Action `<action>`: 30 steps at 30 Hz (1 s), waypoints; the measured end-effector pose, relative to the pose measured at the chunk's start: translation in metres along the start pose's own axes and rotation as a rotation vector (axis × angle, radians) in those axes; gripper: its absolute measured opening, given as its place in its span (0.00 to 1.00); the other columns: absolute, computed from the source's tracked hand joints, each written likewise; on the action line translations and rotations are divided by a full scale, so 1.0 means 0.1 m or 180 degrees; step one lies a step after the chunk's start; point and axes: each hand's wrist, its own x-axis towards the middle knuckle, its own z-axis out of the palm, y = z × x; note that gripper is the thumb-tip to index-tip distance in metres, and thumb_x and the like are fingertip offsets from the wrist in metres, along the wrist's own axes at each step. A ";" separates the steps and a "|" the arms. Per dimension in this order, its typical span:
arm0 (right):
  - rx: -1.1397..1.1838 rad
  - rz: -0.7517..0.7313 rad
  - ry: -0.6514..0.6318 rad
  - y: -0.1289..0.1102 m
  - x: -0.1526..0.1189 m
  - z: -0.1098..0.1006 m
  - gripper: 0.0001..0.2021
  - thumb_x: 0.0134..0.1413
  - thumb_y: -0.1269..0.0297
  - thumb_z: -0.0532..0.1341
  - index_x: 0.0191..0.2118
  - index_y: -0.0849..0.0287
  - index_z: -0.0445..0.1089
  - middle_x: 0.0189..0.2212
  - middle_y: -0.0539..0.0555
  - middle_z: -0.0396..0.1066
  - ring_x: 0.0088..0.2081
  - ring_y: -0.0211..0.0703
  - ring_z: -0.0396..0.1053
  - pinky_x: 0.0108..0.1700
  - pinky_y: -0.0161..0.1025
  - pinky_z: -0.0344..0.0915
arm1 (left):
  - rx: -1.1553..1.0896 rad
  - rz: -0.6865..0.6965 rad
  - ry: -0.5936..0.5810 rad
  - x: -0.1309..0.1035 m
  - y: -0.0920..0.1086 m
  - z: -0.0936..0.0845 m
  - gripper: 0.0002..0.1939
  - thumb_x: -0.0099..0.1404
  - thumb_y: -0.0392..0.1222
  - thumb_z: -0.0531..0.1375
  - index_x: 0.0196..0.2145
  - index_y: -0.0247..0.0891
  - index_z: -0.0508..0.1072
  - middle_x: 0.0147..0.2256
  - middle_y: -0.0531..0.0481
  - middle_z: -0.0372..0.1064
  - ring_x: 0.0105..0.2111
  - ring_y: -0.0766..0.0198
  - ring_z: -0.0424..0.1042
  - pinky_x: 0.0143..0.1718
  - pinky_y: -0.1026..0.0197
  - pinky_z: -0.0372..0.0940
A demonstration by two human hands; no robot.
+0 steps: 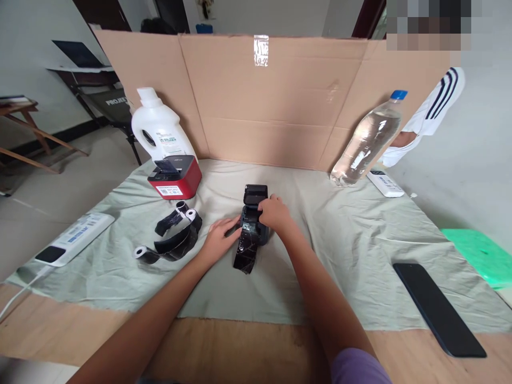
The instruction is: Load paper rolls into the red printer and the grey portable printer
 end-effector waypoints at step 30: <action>0.2103 -0.1025 0.0691 -0.70 -0.67 -0.71 0.11 0.53 0.68 0.59 0.44 0.58 0.70 0.34 0.50 0.74 0.35 0.40 0.71 0.39 0.37 0.65 | -0.1308 0.0496 0.1103 -0.11 0.21 -0.37 0.14 0.70 0.47 0.55 0.28 0.38 0.67 0.29 0.52 0.66 0.33 0.65 0.67 0.39 0.63 0.63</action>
